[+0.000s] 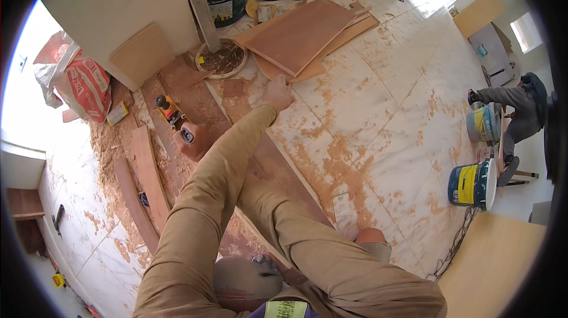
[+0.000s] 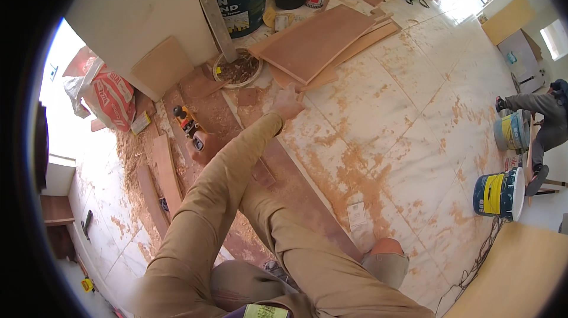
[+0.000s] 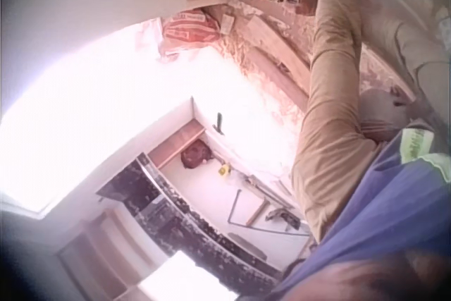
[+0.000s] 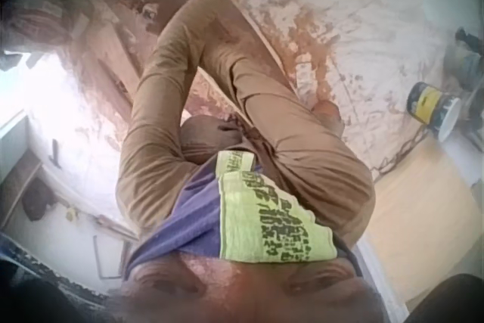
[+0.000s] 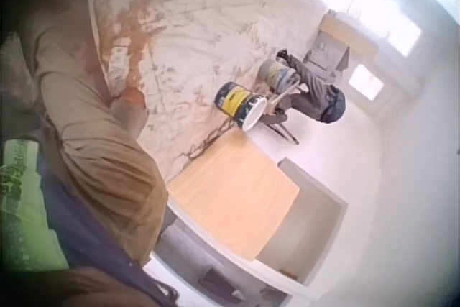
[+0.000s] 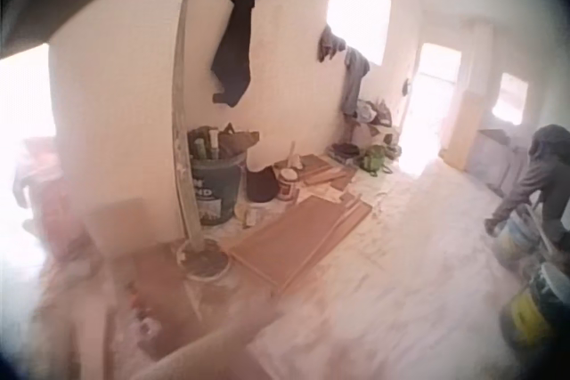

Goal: Use a hand plane to shave and smooth wood strips.

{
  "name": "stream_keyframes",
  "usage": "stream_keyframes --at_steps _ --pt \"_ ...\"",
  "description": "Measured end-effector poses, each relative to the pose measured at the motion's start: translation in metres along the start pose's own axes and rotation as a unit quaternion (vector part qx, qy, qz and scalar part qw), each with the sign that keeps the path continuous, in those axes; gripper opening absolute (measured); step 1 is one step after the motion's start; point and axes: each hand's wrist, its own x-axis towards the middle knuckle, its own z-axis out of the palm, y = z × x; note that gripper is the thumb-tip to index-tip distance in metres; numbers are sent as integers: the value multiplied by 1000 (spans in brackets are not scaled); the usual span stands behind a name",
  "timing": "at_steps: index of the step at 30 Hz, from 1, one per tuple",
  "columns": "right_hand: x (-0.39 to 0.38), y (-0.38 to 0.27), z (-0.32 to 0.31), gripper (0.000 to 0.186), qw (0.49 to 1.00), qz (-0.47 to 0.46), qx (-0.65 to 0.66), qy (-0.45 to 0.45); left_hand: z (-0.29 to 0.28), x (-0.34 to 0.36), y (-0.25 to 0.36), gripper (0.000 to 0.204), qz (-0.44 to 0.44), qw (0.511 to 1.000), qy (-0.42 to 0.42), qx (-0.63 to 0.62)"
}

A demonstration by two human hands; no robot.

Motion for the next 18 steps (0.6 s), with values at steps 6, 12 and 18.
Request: stream_keyframes --at_steps 6,12,18 --pt "-1 9 2 32 999 5 -23 27 -30 -42 48 34 152 985 2 86" --pt "-1 -6 -12 33 998 -13 -44 30 -113 -205 63 22 286 872 263 -298" --pt "10 -54 -36 28 986 41 -120 -106 -156 -382 -71 22 -247 920 173 -250"
